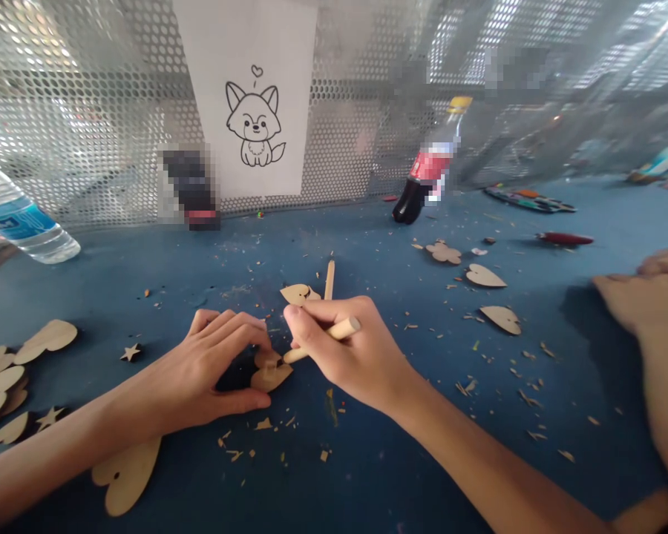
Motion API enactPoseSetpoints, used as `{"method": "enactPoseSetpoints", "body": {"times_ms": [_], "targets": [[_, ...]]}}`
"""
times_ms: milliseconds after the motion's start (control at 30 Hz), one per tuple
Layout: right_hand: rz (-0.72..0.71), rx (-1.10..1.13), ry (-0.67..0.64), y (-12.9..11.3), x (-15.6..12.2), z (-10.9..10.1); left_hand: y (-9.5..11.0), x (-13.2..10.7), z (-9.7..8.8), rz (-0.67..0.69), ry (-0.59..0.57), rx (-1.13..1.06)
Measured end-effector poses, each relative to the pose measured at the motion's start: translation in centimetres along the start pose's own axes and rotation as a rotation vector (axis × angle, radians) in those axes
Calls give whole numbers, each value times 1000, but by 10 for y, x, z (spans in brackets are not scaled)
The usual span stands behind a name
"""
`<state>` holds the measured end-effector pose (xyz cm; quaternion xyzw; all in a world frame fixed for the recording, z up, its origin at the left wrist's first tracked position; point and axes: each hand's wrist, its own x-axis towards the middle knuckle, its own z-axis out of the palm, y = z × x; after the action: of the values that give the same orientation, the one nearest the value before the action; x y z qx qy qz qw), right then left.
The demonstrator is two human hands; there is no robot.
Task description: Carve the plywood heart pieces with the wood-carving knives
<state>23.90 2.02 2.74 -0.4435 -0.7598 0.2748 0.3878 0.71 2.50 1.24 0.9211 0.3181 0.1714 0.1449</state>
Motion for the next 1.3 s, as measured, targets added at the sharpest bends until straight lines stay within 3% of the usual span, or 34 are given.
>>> {"method": "enactPoseSetpoints", "body": {"times_ms": [400,800,1033,1300], "targets": [[-64,-85,-88,-4,-2,-2,-1,1,1,11,-9,-19],[183,191,-117,8,3,1,-1,3,1,13,-30,-31],[355,255,39,5,3,8,-2,3,1,3,-21,-44],[230,165,105,-1,-1,6,-3,1,-1,-14,-38,-55]]}}
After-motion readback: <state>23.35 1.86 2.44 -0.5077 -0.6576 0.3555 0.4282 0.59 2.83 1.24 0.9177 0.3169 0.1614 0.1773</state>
